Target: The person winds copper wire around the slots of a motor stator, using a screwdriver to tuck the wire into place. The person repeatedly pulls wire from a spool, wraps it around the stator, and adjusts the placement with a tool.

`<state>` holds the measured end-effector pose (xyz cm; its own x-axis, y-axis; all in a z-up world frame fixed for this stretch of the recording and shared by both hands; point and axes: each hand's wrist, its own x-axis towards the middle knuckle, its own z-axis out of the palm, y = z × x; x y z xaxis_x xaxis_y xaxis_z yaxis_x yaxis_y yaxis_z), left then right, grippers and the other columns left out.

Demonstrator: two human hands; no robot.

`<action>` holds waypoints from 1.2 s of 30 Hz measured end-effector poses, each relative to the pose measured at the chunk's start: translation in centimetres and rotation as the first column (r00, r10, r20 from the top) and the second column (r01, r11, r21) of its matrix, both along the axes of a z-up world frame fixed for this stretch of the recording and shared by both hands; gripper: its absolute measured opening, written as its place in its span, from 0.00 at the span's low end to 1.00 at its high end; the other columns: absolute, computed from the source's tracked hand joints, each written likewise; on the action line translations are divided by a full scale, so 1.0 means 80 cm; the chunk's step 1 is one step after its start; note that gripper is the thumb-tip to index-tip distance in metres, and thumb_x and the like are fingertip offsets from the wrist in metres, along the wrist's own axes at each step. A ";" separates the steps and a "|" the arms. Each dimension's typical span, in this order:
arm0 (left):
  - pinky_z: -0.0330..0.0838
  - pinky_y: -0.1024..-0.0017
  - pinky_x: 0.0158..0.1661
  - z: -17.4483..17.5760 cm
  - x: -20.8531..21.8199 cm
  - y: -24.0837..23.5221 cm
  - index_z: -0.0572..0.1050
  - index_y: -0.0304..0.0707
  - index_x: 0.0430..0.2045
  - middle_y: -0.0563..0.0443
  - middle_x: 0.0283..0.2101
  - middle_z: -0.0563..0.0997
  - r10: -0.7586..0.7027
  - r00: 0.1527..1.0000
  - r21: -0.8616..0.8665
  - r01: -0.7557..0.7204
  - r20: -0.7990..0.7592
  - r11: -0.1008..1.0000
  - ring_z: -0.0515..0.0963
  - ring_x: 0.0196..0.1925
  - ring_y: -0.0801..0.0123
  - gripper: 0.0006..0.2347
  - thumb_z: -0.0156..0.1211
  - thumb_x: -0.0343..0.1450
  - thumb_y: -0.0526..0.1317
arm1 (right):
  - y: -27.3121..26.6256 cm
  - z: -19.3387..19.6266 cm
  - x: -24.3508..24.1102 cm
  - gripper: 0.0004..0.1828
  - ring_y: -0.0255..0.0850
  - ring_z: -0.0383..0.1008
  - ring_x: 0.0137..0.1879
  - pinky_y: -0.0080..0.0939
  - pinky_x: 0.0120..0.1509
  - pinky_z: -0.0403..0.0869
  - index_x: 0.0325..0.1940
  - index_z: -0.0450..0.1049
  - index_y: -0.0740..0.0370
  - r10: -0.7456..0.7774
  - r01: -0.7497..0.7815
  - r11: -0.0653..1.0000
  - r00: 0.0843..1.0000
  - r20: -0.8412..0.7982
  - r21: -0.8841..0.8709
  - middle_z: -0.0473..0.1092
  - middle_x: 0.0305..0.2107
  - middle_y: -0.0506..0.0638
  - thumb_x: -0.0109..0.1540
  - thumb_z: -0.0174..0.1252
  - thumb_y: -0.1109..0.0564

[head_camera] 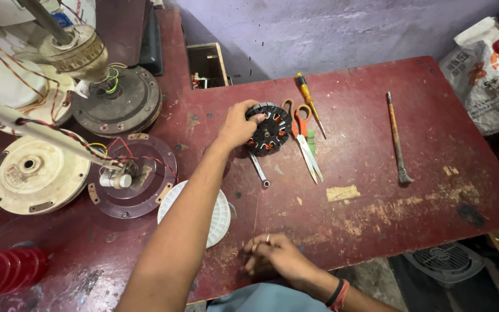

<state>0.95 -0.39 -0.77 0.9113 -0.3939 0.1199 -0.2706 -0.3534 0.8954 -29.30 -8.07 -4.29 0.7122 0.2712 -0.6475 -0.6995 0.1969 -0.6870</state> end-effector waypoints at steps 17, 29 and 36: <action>0.74 0.63 0.51 -0.017 0.010 0.000 0.78 0.34 0.47 0.40 0.43 0.85 -0.078 0.997 -0.057 0.076 -0.026 0.995 0.85 0.47 0.57 0.14 0.64 0.69 0.40 | -0.045 0.046 0.126 0.19 0.36 0.69 0.28 0.36 0.30 0.67 0.35 0.72 0.73 -0.495 0.614 0.784 0.704 0.509 -0.088 0.72 0.26 0.55 0.73 0.54 0.53; 0.75 0.65 0.50 0.003 -0.003 0.003 0.79 0.36 0.46 0.41 0.43 0.85 -0.057 0.970 -0.125 0.089 0.237 0.988 0.85 0.47 0.57 0.16 0.69 0.64 0.34 | -0.078 0.058 0.267 0.08 0.34 0.70 0.26 0.34 0.28 0.69 0.42 0.75 0.69 -0.493 0.616 0.781 0.708 0.506 -0.102 0.74 0.25 0.50 0.62 0.58 0.62; 0.77 0.67 0.49 0.021 -0.009 0.004 0.81 0.39 0.42 0.44 0.40 0.86 -0.009 0.996 -0.110 0.018 0.084 0.994 0.86 0.44 0.60 0.14 0.71 0.63 0.32 | -0.059 0.017 0.179 0.05 0.32 0.70 0.26 0.32 0.28 0.65 0.34 0.76 0.68 -0.478 0.581 0.802 0.762 0.436 -0.136 0.70 0.23 0.47 0.63 0.55 0.64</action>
